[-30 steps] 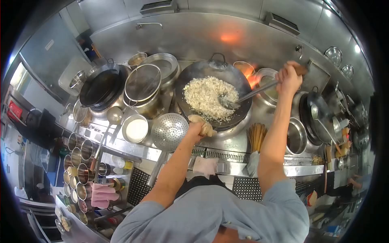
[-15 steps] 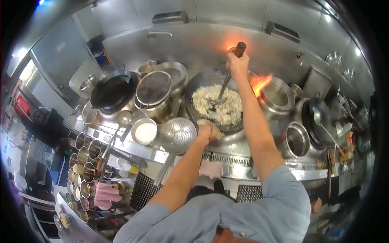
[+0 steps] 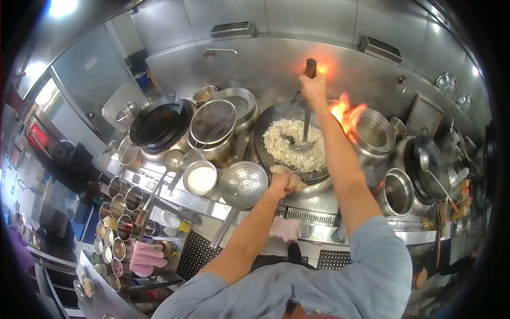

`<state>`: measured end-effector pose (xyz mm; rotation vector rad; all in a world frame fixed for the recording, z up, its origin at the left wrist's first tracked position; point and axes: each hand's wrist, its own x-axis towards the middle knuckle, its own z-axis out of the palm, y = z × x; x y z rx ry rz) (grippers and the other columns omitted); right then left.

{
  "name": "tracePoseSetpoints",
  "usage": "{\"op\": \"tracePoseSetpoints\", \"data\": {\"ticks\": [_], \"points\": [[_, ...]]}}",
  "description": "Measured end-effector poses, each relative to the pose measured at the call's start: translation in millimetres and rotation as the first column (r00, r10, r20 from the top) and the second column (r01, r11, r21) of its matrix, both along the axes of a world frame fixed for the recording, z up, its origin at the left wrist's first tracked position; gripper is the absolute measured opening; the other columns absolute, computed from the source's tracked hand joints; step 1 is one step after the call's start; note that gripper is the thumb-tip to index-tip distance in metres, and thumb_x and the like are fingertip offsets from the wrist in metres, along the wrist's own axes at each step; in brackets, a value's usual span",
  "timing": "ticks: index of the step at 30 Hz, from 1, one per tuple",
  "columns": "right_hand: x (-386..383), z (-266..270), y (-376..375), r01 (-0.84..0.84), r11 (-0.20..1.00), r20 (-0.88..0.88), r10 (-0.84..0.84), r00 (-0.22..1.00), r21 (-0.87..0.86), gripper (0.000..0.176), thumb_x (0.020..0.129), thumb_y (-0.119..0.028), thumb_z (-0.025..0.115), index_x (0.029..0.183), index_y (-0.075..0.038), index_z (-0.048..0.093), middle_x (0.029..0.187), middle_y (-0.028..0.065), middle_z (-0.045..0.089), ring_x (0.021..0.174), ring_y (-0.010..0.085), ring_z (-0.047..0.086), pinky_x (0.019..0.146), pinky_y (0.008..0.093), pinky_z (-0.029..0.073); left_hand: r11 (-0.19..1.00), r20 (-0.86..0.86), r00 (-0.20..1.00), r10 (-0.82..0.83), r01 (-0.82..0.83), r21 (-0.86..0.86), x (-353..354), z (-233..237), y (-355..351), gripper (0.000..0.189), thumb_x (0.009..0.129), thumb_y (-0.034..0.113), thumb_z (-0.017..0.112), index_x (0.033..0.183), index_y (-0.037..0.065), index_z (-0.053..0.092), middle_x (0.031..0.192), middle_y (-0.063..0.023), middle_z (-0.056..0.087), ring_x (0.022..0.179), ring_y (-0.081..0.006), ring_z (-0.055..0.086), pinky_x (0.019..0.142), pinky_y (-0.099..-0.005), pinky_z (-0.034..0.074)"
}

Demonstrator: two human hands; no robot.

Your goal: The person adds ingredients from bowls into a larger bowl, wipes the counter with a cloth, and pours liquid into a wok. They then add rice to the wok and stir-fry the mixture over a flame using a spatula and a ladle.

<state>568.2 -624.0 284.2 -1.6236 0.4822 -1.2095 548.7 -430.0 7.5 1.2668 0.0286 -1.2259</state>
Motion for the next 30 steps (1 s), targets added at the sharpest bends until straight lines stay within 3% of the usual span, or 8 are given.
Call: {"op": "tracePoseSetpoints", "data": {"ticks": [4,8,10,12,17,23,27,30], "points": [[-6.4,-43.3,-0.9,-0.068,0.996,0.403,0.038,0.914,0.061,0.003,0.081,-0.004,0.059,0.080,-0.005,0.062,0.063,0.0008,0.056,0.051,0.0097,0.051,0.045,0.0257,0.039,0.999,-0.060,0.998,-0.017,0.020,0.042,5.2,13.2,-4.3,0.024,0.090,0.023,0.055,0.109,0.010,0.050,0.099,-0.0098,0.059,0.079,-0.0238,0.059,0.053,-0.0374,0.049],[-71.5,-30.4,82.0,-0.217,0.975,-0.070,0.213,0.974,-0.054,0.004,0.080,-0.002,0.059,0.078,-0.005,0.062,0.072,0.0007,0.060,0.066,0.0098,0.056,0.061,0.0231,0.045,0.990,-0.050,0.995,-0.089,0.083,-0.117,4.2,22.0,2.7,0.016,0.094,0.020,0.046,0.095,0.007,0.054,0.087,-0.0091,0.061,0.070,-0.0212,0.060,0.052,-0.0367,0.049],[-103.0,-36.9,105.1,0.041,0.989,0.077,-0.030,0.997,-0.142,0.003,0.081,-0.003,0.059,0.081,-0.005,0.062,0.072,-0.0004,0.060,0.072,0.0089,0.056,0.068,0.0214,0.044,0.950,-0.030,0.999,-0.020,0.010,-0.313,-12.5,-0.6,3.3,0.016,0.094,0.016,0.040,0.089,0.007,0.053,0.074,-0.0095,0.058,0.063,-0.0209,0.056,0.053,-0.0385,0.046],[-107.0,-57.8,52.8,0.189,0.982,0.391,-0.180,0.903,0.015,0.004,0.081,-0.002,0.058,0.082,-0.005,0.059,0.070,0.0008,0.057,0.061,0.0092,0.054,0.055,0.0250,0.043,0.679,-0.046,0.964,-0.261,0.150,-0.719,-36.5,-9.0,32.8,0.016,0.094,0.013,0.039,0.090,0.006,0.053,0.070,-0.0106,0.056,0.063,-0.0229,0.056,0.056,-0.0409,0.048],[-119.8,15.0,-3.7,-0.083,0.952,0.281,-0.003,0.960,0.293,0.008,0.080,-0.009,0.060,0.078,-0.005,0.052,0.054,0.0001,0.045,0.038,0.0102,0.041,0.036,0.0269,0.030,0.980,-0.175,0.969,0.176,-0.188,-0.057,-86.2,117.2,62.4,0.028,0.092,0.013,0.039,0.066,0.007,0.048,0.060,-0.0103,0.052,0.061,-0.0241,0.055,0.054,-0.0410,0.045],[-66.6,4.4,-17.2,0.193,0.974,0.140,-0.210,0.968,0.122,0.005,0.080,-0.011,0.059,0.080,-0.006,0.059,0.060,0.0010,0.052,0.045,0.0118,0.048,0.041,0.0289,0.038,0.881,-0.056,0.995,-0.083,0.047,-0.472,-82.2,-1.2,64.5,0.012,0.091,0.011,0.044,0.081,0.007,0.049,0.063,-0.0113,0.052,0.052,-0.0222,0.049,0.049,-0.0364,0.042],[-79.5,75.9,19.8,0.094,0.971,0.265,-0.152,0.952,0.219,0.004,0.078,-0.008,0.057,0.081,-0.005,0.059,0.060,0.0017,0.051,0.044,0.0121,0.046,0.040,0.0289,0.036,0.934,-0.155,0.988,0.016,-0.070,-0.350,-101.2,105.1,84.7,0.025,0.091,0.011,0.044,0.066,0.008,0.044,0.058,-0.0104,0.048,0.050,-0.0215,0.047,0.043,-0.0353,0.034],[-83.3,55.6,69.1,0.176,0.962,0.122,-0.204,0.971,0.207,0.008,0.077,-0.011,0.059,0.083,-0.005,0.059,0.061,0.0027,0.052,0.045,0.0121,0.047,0.041,0.0291,0.037,0.922,0.065,0.998,-0.005,0.030,-0.385,-58.8,62.0,46.3,0.028,0.091,0.011,0.046,0.063,0.011,0.043,0.060,-0.0084,0.049,0.049,-0.0204,0.046,0.045,-0.0356,0.037]]}}
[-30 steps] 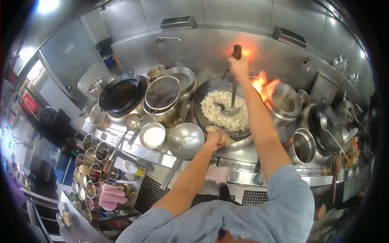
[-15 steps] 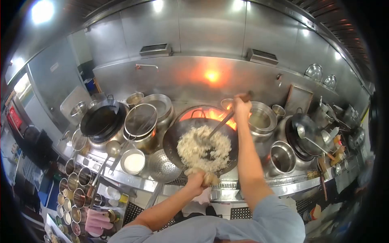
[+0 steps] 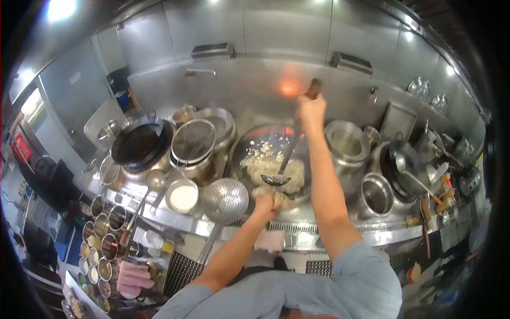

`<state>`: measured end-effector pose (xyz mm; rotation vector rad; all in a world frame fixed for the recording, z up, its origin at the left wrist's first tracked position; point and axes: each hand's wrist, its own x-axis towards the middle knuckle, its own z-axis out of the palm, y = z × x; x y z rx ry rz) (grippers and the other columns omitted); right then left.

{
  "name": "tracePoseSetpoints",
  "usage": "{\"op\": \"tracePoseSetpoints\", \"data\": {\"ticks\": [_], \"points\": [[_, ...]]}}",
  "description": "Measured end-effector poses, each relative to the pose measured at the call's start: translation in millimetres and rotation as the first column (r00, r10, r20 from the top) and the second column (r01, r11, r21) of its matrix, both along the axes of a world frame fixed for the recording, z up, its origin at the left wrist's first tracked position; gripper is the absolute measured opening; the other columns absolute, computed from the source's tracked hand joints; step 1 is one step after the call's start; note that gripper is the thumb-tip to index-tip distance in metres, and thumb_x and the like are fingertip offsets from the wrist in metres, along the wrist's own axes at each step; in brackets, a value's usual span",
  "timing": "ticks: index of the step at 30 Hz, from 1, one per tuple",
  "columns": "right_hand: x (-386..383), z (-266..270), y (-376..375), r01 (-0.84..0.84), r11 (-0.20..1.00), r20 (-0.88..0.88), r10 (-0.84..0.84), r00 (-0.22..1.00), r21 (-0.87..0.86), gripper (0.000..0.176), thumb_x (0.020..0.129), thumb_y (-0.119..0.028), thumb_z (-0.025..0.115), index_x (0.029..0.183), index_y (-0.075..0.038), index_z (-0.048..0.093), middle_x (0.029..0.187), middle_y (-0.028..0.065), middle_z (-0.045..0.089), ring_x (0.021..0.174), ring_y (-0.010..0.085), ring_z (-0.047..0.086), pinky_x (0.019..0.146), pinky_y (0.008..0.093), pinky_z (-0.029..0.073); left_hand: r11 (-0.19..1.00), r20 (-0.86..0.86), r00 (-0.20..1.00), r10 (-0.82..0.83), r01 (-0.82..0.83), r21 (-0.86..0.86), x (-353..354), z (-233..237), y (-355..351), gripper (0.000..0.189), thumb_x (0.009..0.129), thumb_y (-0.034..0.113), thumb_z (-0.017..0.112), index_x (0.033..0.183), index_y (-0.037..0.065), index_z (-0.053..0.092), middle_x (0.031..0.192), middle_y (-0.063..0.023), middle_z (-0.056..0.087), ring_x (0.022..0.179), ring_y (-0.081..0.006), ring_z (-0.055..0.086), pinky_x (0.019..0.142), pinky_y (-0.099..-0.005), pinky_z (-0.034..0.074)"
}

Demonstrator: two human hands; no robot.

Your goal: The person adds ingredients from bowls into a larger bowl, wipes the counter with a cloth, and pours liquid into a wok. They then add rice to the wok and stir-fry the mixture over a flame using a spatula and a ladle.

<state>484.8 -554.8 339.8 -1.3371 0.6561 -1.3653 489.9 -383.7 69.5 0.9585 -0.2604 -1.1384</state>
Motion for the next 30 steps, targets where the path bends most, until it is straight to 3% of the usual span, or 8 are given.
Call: {"op": "tracePoseSetpoints", "data": {"ticks": [3,5,8,12,16,21,27,30], "points": [[22.1,-58.3,-44.0,0.155,0.961,-0.003,-0.160,0.987,-0.227,0.010,0.076,-0.011,0.059,0.083,-0.004,0.060,0.065,0.0060,0.056,0.048,0.0122,0.050,0.043,0.0300,0.039,0.986,-0.055,0.998,0.005,-0.014,-0.166,-6.4,-96.6,13.9,0.022,0.090,0.010,0.048,0.068,0.011,0.045,0.062,-0.0069,0.048,0.049,-0.0194,0.044,0.049,-0.0357,0.041],[2.8,-10.1,-40.4,0.084,0.995,0.031,-0.083,0.996,-0.045,0.009,0.075,-0.009,0.059,0.083,-0.004,0.060,0.065,0.0061,0.057,0.049,0.0121,0.051,0.043,0.0296,0.039,0.974,0.569,0.794,0.215,-0.129,-0.189,-17.4,-195.8,22.0,0.013,0.090,0.007,0.046,0.076,0.009,0.046,0.063,-0.0077,0.049,0.050,-0.0208,0.047,0.049,-0.0374,0.042],[-28.4,21.2,-8.7,-0.082,0.995,0.177,0.091,0.980,-0.055,0.004,0.078,-0.007,0.060,0.077,-0.004,0.058,0.061,0.0001,0.051,0.045,0.0096,0.044,0.040,0.0278,0.036,0.979,-0.193,0.972,0.131,-0.096,0.182,-42.9,69.6,56.7,0.007,0.089,0.007,0.044,0.083,0.008,0.046,0.068,-0.0101,0.052,0.054,-0.0236,0.051,0.048,-0.0390,0.043],[-24.9,-79.3,17.9,0.034,0.989,-0.047,-0.041,0.998,-0.147,0.006,0.080,-0.007,0.059,0.083,-0.003,0.061,0.071,-0.0002,0.058,0.066,0.0095,0.055,0.061,0.0239,0.044,0.925,-0.100,0.975,-0.200,0.154,-0.347,20.5,-54.2,3.3,0.013,0.092,0.011,0.040,0.083,0.009,0.049,0.074,-0.0124,0.055,0.058,-0.0262,0.054,0.050,-0.0411,0.044],[-81.6,-118.8,45.0,-0.127,0.943,0.061,0.153,0.986,-0.306,0.006,0.084,-0.003,0.060,0.088,-0.001,0.064,0.077,0.0009,0.059,0.071,0.0096,0.055,0.066,0.0231,0.044,0.999,0.482,0.875,0.043,-0.050,0.000,-8.2,-138.6,47.8,0.007,0.091,0.008,0.045,0.086,0.010,0.048,0.079,-0.0099,0.054,0.061,-0.0221,0.053,0.053,-0.0380,0.044],[-180.4,-203.2,138.0,-0.127,0.934,-0.399,-0.017,0.917,-0.333,0.042,0.081,-0.003,0.064,0.122,-0.001,0.053,0.089,0.0105,0.061,0.073,0.0185,0.059,0.067,0.0284,0.047,0.948,0.043,0.956,0.290,-0.293,0.125,1.3,0.5,9.3,0.006,0.087,0.004,0.051,0.086,0.004,0.045,0.072,-0.0108,0.055,0.053,-0.0225,0.054,0.046,-0.0355,0.046],[-287.1,-473.2,194.5,-0.428,0.846,-0.908,0.401,0.121,0.316,0.043,0.075,-0.034,0.061,0.105,-0.003,0.064,0.096,0.0200,0.067,0.093,0.0375,0.064,0.084,0.0445,0.049,0.991,0.440,0.897,-0.041,-0.020,0.132,50.8,-51.7,-26.0,0.022,0.090,0.016,0.052,0.108,0.003,0.053,0.105,-0.0142,0.062,0.087,-0.0260,0.062,0.071,-0.0389,0.052],[-287.1,-533.2,170.3,-0.434,0.810,-0.919,0.346,-0.191,0.395,0.045,0.075,-0.029,0.059,0.115,-0.008,0.061,0.110,0.0174,0.064,0.103,0.0384,0.060,0.089,0.0449,0.048,0.976,-0.203,0.958,-0.204,0.215,0.034,55.8,-47.0,9.2,0.035,0.093,0.026,0.053,0.120,0.004,0.052,0.111,-0.0096,0.061,0.100,-0.0240,0.059,0.086,-0.0377,0.050]]}}
